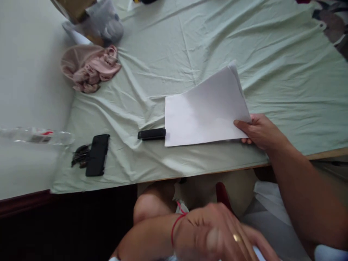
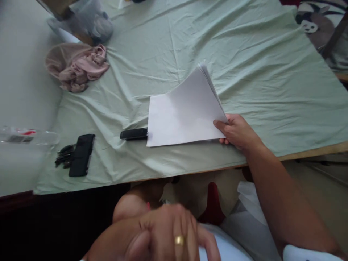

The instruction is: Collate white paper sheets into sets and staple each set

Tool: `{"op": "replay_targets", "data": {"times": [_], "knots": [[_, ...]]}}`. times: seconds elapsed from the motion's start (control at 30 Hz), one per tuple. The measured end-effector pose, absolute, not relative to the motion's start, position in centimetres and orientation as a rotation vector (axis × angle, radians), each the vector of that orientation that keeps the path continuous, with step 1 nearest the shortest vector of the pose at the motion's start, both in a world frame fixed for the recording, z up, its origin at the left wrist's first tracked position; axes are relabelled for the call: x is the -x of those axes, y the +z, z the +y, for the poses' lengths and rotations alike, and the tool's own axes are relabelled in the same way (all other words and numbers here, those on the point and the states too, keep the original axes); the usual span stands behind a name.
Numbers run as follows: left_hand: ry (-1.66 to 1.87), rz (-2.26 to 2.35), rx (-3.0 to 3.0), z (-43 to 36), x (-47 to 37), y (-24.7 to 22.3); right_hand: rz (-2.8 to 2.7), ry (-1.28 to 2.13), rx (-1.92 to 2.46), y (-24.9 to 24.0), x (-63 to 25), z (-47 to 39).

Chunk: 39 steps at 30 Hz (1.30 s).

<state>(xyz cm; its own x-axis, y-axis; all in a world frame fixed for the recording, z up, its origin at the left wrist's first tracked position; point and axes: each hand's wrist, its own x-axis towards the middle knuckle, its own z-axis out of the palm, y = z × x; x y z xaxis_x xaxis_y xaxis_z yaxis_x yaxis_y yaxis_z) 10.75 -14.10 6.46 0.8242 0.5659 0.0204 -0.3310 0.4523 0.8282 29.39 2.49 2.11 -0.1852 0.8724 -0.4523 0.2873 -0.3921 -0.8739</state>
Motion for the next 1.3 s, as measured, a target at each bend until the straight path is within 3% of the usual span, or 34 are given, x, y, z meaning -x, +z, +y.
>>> {"op": "replay_targets", "data": {"times": [0.2,0.37,0.7,1.1,1.3], "knots": [[1.503,1.215,-0.974,-9.3,-8.0,4.3,-1.296,1.512,1.641,2.1,-31.1,2.9],[1.926,1.268,-0.884,-4.7,-3.0,2.5,-1.087,1.447,1.623,2.0,-32.6,3.0],[1.201,1.571,-1.242,-5.0,-2.7,-1.4,-0.849,1.298,1.71,2.5,-32.4,3.5],[1.38,1.795,-1.063,-4.2,3.0,-2.7,-0.861,1.383,1.714,3.0,-32.0,3.3],[1.481,1.498,-0.705,-3.9,1.4,-1.1,-0.883,1.455,1.639,2.5,-31.2,3.2]]}}
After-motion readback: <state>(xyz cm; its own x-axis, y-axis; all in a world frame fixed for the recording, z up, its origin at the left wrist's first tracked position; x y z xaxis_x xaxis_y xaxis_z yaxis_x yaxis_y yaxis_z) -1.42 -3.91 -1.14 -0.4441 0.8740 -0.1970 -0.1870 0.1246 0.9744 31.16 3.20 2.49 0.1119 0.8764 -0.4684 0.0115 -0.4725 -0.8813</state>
